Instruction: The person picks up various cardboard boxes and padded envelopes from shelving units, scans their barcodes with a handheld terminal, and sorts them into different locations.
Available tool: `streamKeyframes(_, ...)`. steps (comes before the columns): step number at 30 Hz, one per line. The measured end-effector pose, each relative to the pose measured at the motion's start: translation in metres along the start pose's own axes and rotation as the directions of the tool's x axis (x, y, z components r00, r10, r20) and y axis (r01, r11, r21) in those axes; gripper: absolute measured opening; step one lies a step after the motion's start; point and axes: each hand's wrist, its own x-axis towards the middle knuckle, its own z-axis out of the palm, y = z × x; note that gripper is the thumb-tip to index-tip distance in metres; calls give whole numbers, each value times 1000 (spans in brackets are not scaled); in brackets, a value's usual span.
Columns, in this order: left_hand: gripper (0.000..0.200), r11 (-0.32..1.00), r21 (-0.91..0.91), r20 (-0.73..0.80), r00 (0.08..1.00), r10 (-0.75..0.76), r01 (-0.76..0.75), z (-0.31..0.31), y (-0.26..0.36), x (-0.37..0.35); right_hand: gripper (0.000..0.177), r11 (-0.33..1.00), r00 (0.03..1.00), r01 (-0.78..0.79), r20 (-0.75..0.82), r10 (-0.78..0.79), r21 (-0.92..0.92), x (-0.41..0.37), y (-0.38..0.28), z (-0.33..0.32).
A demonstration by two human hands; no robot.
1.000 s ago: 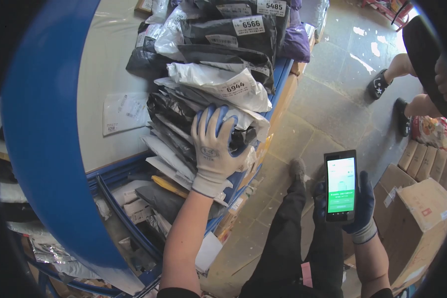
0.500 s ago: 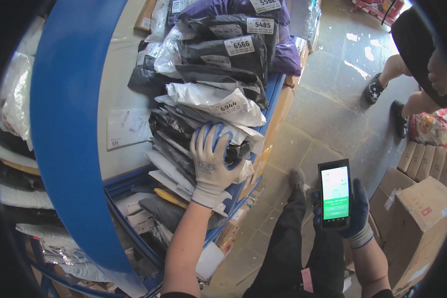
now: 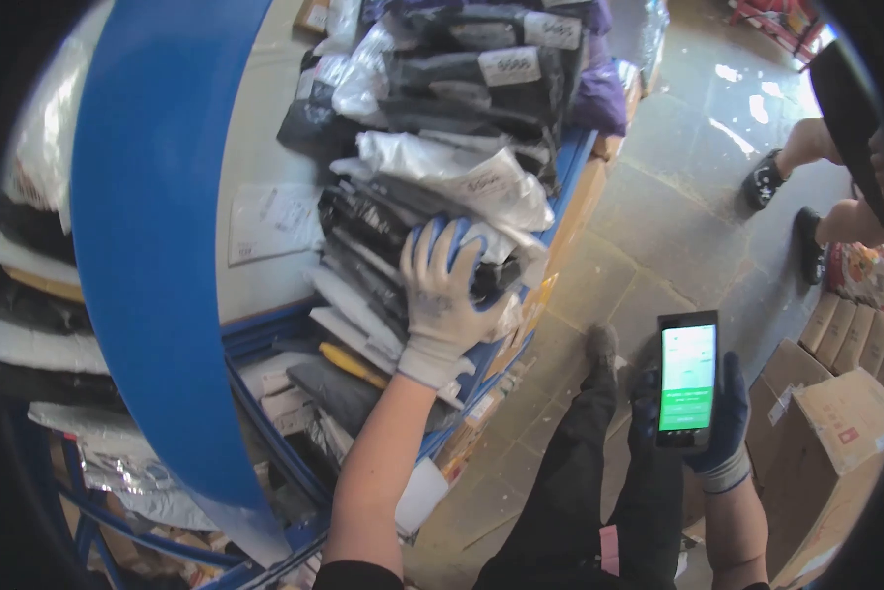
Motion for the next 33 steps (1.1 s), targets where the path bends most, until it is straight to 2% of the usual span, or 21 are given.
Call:
streamKeyframes(2,50,1000,-4,-12,1000,1,-1,1,0,1,69,999,999,32,-20,-32,-20,-1,1,3)
streamKeyframes(5,48,1000,-13,-27,1000,10,-11,1,1,3,62,997,991,80,112,-78,-10,1,2,7)
streamKeyframes(8,47,1000,-19,-17,1000,-1,1,2,1,2,69,996,995,84,-60,-85,-23,-4,4,1)
streamKeyframes(15,50,999,-31,-16,1000,-14,13,2,-2,0,72,999,996,37,-77,-37,-6,-6,3,-6)
streamKeyframes(17,55,999,-29,-42,999,-22,21,1,1,0,73,999,994,32,-109,-33,-7,-8,1,-5)
streamKeyframes(19,84,995,-18,-72,992,-103,102,-7,4,-5,73,1000,993,24,-112,-24,0,-9,-1,0)
streamKeyframes(22,101,986,16,-113,980,-161,164,-17,8,-17,74,999,992,40,-120,-41,-9,-10,1,5)
streamKeyframes(26,102,974,37,-154,965,-214,222,-27,12,-27,74,999,988,28,-153,-25,17,-13,6,9)
streamKeyframes(29,93,955,65,-139,950,-279,289,-34,14,-33,72,999,995,-33,-91,30,-36,-15,10,5)
streamKeyframes(32,101,946,101,-174,942,-287,307,-38,12,-42,72,987,989,-135,52,140,-87,-15,12,-6)
streamKeyframes(33,91,940,106,-131,942,-310,325,-38,12,-46,72,983,986,-150,60,157,-101,-16,16,-5)
